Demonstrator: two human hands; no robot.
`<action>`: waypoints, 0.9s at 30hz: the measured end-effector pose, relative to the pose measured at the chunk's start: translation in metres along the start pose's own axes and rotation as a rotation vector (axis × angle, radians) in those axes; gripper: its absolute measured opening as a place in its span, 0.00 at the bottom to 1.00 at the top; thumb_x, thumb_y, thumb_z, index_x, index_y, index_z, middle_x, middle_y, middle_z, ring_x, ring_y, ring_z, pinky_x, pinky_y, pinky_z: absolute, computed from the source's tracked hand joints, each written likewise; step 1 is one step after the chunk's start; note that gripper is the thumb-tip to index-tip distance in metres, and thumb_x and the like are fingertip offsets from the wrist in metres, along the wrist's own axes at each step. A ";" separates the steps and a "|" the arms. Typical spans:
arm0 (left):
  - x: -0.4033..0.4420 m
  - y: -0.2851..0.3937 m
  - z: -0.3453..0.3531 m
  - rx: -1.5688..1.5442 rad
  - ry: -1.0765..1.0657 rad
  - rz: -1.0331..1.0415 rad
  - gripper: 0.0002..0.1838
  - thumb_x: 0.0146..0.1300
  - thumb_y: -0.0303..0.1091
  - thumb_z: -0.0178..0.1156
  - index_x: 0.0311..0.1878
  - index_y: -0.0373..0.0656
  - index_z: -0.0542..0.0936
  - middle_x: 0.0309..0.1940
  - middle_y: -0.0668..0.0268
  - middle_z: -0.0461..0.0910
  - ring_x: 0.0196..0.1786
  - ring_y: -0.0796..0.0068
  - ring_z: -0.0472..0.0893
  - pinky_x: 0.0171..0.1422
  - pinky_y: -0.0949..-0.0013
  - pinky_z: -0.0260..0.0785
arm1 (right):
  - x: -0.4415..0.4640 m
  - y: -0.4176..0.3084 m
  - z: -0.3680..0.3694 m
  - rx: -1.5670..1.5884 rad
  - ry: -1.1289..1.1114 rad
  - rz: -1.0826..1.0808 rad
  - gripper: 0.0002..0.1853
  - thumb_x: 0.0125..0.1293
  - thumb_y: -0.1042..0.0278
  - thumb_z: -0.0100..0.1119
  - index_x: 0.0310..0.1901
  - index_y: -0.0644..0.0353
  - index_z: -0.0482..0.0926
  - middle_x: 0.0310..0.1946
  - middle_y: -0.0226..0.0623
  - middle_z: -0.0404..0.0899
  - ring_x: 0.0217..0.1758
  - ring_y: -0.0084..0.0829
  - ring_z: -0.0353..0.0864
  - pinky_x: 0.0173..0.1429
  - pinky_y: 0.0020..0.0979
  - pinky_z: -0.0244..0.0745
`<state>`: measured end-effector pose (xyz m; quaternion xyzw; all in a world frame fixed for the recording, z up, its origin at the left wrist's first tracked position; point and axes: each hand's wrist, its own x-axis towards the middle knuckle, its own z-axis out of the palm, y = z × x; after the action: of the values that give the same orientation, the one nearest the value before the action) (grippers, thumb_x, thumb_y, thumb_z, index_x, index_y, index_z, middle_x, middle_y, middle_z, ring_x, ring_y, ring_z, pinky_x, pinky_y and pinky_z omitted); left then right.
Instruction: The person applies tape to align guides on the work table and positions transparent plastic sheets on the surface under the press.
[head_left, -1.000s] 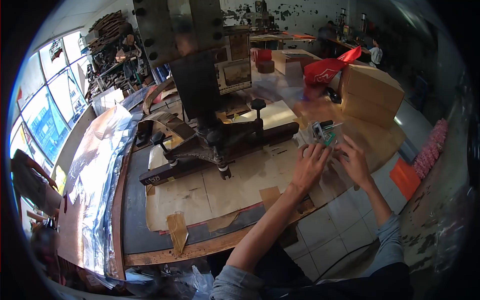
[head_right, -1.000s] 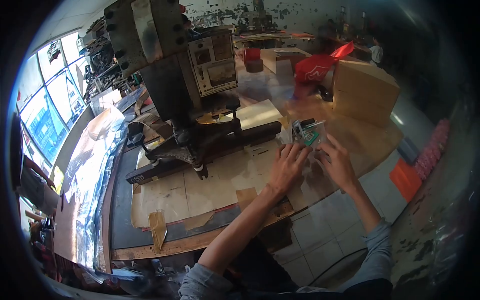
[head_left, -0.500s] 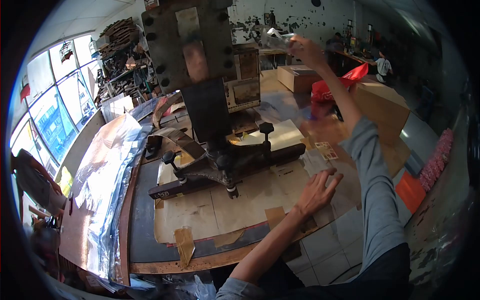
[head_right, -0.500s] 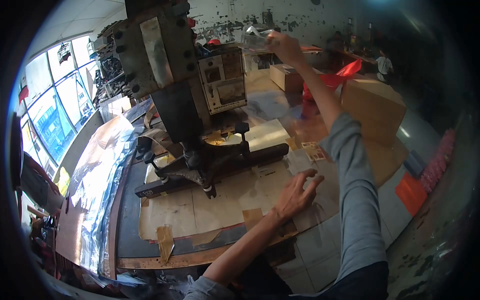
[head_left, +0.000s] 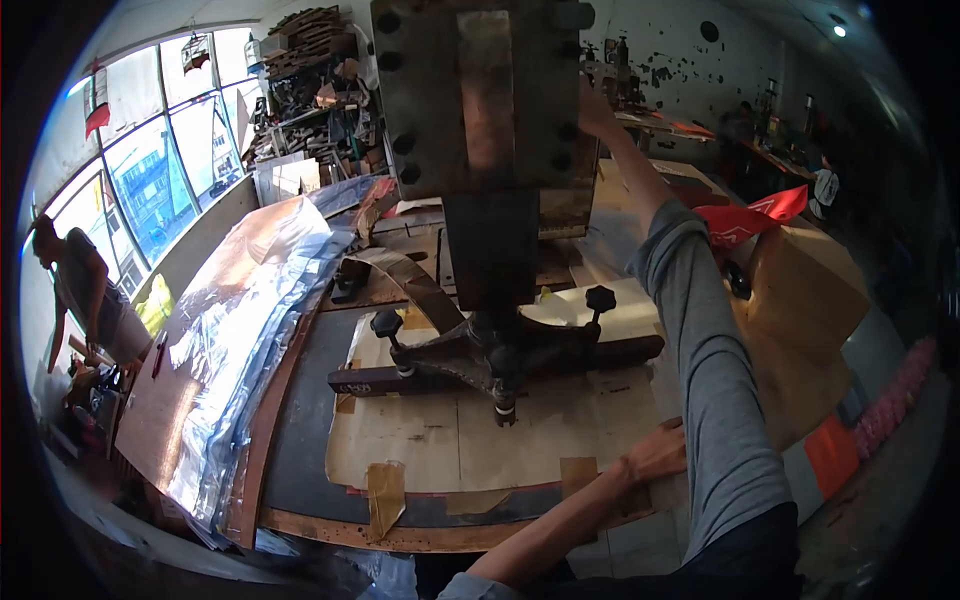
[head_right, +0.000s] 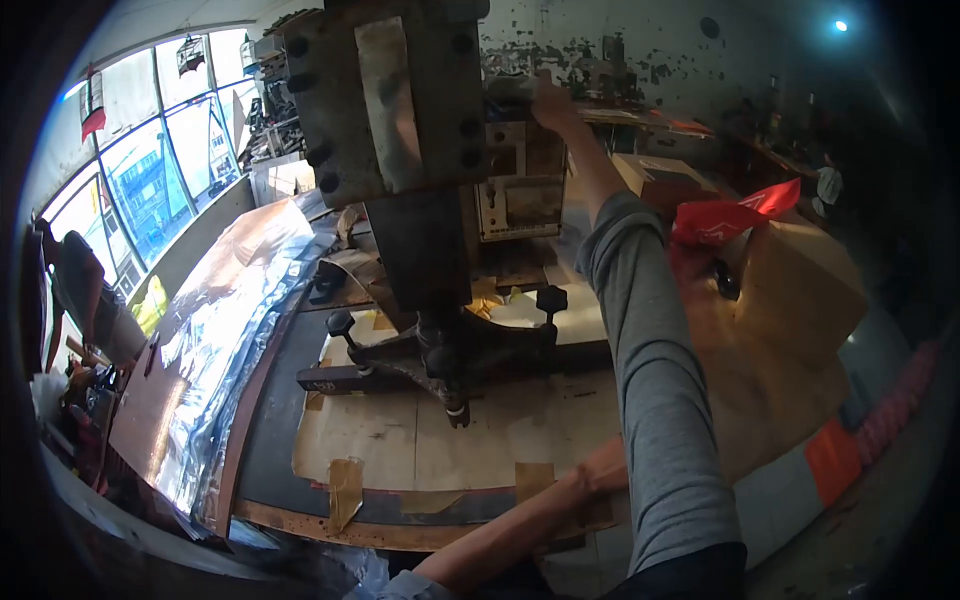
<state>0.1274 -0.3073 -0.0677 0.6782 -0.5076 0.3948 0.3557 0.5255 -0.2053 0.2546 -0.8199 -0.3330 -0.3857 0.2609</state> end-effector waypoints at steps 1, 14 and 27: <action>0.002 0.000 -0.001 0.007 0.009 0.001 0.16 0.51 0.31 0.61 0.45 0.40 0.80 0.51 0.61 0.75 0.53 0.64 0.77 0.53 0.62 0.75 | -0.010 -0.013 -0.016 0.005 -0.016 0.047 0.25 0.60 0.72 0.56 0.60 0.63 0.66 0.45 0.57 0.80 0.47 0.60 0.80 0.51 0.51 0.76; 0.069 0.039 -0.064 0.182 -0.315 -0.016 0.09 0.54 0.36 0.59 0.31 0.40 0.76 0.35 0.60 0.79 0.38 0.66 0.82 0.35 0.64 0.75 | -0.239 -0.088 -0.203 0.264 -0.282 -0.016 0.16 0.66 0.66 0.61 0.54 0.57 0.78 0.60 0.40 0.74 0.60 0.37 0.77 0.61 0.37 0.74; -0.071 0.163 -0.296 0.732 -0.262 -1.004 0.22 0.62 0.43 0.63 0.58 0.47 0.75 0.53 0.60 0.76 0.59 0.56 0.74 0.65 0.56 0.64 | -0.524 -0.278 -0.167 0.028 -0.097 0.175 0.18 0.73 0.52 0.51 0.45 0.58 0.83 0.54 0.36 0.80 0.58 0.39 0.78 0.66 0.50 0.64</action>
<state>-0.0946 -0.0546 0.0109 0.9541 0.0010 0.2414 0.1774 -0.0108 -0.3222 -0.0260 -0.8599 -0.2777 -0.3164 0.2885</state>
